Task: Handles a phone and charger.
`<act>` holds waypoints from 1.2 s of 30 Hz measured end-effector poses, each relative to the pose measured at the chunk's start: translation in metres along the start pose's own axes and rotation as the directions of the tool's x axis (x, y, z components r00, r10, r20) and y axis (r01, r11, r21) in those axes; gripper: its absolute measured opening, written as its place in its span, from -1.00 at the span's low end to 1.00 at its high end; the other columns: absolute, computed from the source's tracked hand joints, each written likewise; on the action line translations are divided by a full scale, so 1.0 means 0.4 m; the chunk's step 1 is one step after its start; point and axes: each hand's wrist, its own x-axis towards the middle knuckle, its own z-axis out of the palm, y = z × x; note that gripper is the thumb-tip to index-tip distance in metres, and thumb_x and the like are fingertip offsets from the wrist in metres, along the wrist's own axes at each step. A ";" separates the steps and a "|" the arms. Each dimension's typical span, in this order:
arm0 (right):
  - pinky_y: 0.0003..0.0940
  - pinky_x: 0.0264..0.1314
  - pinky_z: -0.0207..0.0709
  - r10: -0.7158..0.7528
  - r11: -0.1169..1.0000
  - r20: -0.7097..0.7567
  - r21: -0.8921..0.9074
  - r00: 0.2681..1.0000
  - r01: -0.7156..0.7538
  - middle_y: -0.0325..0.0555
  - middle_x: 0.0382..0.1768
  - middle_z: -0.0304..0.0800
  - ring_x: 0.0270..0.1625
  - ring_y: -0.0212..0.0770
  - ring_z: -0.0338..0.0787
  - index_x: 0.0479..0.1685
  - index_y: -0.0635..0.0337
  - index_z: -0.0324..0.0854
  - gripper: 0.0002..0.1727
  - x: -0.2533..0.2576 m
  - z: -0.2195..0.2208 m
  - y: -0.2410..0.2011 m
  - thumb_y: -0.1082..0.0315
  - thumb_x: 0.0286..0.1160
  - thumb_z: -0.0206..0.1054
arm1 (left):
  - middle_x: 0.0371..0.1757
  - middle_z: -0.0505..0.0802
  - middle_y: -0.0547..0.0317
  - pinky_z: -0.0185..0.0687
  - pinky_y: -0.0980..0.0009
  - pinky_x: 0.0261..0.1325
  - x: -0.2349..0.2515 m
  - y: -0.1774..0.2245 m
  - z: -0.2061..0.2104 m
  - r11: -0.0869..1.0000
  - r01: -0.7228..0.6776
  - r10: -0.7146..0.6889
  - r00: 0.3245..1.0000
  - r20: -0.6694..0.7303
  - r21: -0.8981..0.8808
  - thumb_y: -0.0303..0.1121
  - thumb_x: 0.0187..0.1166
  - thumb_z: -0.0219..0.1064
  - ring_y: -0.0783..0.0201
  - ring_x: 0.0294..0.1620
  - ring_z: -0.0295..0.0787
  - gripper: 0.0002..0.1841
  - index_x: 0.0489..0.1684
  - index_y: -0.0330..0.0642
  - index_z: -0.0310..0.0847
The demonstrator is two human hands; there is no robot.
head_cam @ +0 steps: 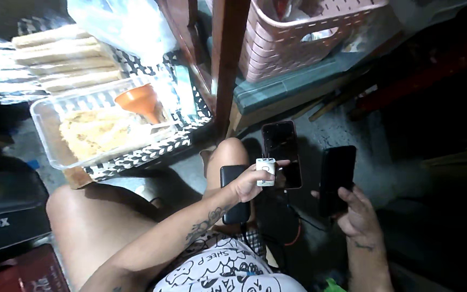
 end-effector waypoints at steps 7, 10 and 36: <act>-0.39 -0.10 0.82 0.212 0.976 0.097 0.032 0.972 -0.216 -0.17 -0.22 0.87 -0.19 -0.35 0.89 0.15 0.22 0.53 -0.74 0.045 0.080 0.037 0.43 0.53 0.18 | -0.07 0.86 0.31 0.69 0.52 0.04 -0.007 0.006 0.026 0.994 0.056 -0.050 0.996 -0.068 0.099 -0.53 0.28 0.21 0.53 -0.13 0.76 -0.57 0.18 -0.19 0.66; -0.35 -0.08 0.83 0.242 0.966 0.151 0.054 0.958 -0.253 -0.12 -0.19 0.88 -0.16 -0.30 0.90 0.15 0.23 0.53 -0.68 0.059 0.086 0.052 0.39 0.42 0.29 | -0.17 0.84 0.36 0.69 0.52 0.03 -0.007 0.010 0.037 0.985 0.093 -0.080 0.992 -0.098 0.143 -0.55 0.30 0.21 0.54 -0.16 0.75 -0.66 0.06 -0.19 0.63; -0.38 -0.14 0.80 -0.082 0.996 -0.149 0.031 0.985 0.088 -0.33 -0.15 0.83 -0.15 -0.39 0.85 0.25 -0.03 0.47 -0.70 0.201 -0.172 -0.035 0.23 0.65 0.03 | 0.33 0.77 0.20 0.67 0.36 0.29 0.096 0.139 0.061 0.916 -0.126 0.109 0.992 0.064 0.382 -0.27 0.41 0.26 0.36 0.25 0.72 -0.43 0.48 -0.22 0.52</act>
